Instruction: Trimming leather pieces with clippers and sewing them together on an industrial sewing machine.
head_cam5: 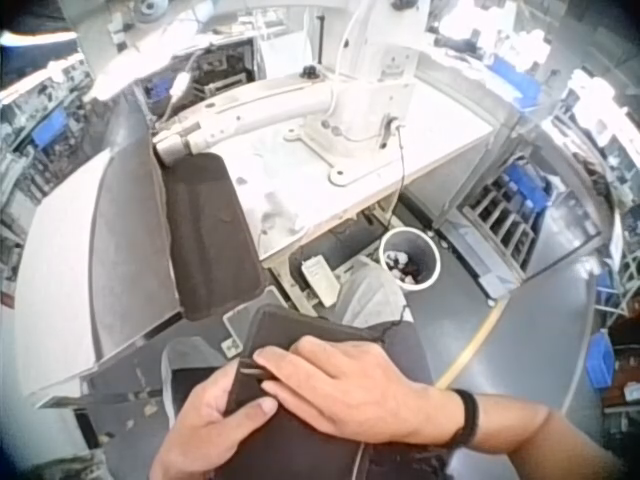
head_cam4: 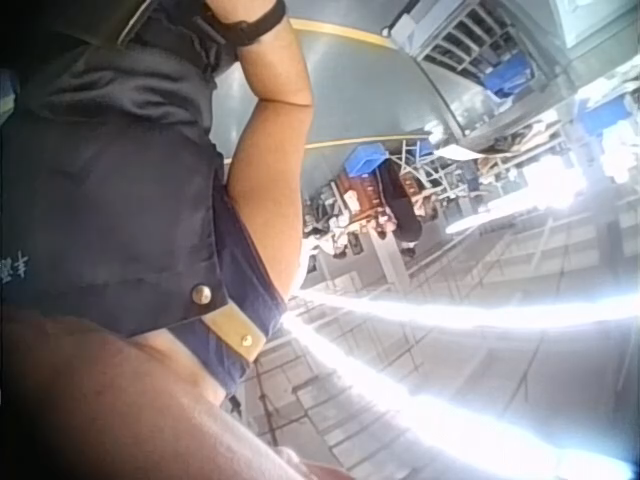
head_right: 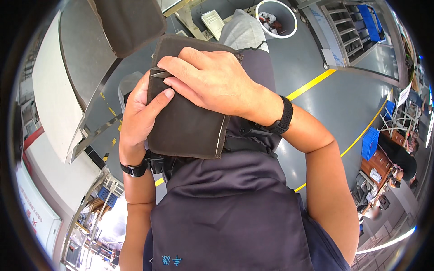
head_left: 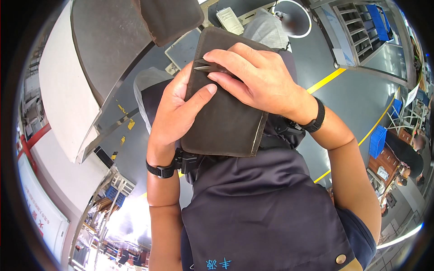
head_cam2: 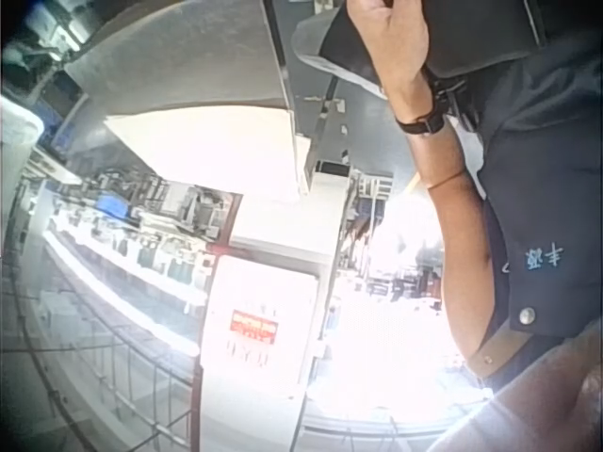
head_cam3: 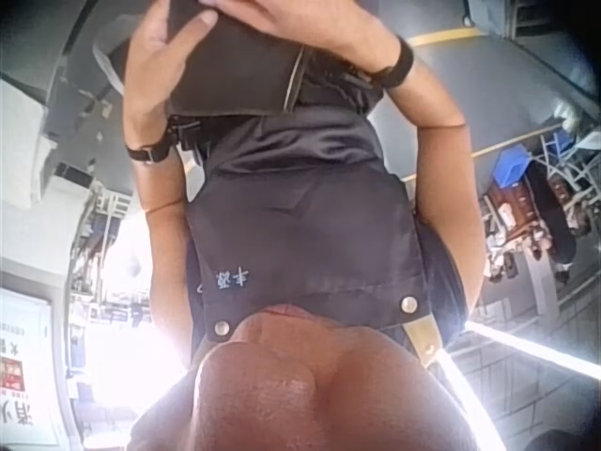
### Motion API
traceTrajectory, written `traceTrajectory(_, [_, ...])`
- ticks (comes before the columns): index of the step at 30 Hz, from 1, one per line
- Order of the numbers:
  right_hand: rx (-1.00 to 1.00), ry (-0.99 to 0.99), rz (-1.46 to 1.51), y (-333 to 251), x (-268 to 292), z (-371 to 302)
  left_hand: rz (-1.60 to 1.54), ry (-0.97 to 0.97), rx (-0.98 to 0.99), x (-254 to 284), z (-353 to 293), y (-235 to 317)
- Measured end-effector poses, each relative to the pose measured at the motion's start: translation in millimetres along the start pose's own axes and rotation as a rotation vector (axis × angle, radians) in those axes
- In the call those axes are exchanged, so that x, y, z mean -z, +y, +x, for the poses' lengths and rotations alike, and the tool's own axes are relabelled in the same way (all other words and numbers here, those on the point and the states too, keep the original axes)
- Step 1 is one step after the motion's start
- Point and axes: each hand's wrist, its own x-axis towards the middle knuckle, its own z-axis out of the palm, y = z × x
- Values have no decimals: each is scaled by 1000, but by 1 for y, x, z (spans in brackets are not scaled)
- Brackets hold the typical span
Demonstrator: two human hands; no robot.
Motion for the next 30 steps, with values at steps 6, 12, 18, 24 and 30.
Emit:
traceTrajectory(6, [-35,8,8,0,-3,-1,9,-7,-14,0,0,0])
traceTrajectory(12, [-114,34,97,-2,-10,-5,-1,-3,-9,0,1,-1])
traceTrajectory(18, [-157,30,145,-5,-13,-9,-8,-2,-4,0,0,-2])
traceTrajectory(24, [-225,12,224,-8,-9,-7,2,-9,-9,-1,2,0])
traceTrajectory(30, [-484,72,571,-11,-7,-6,-18,-8,44,-2,2,0])
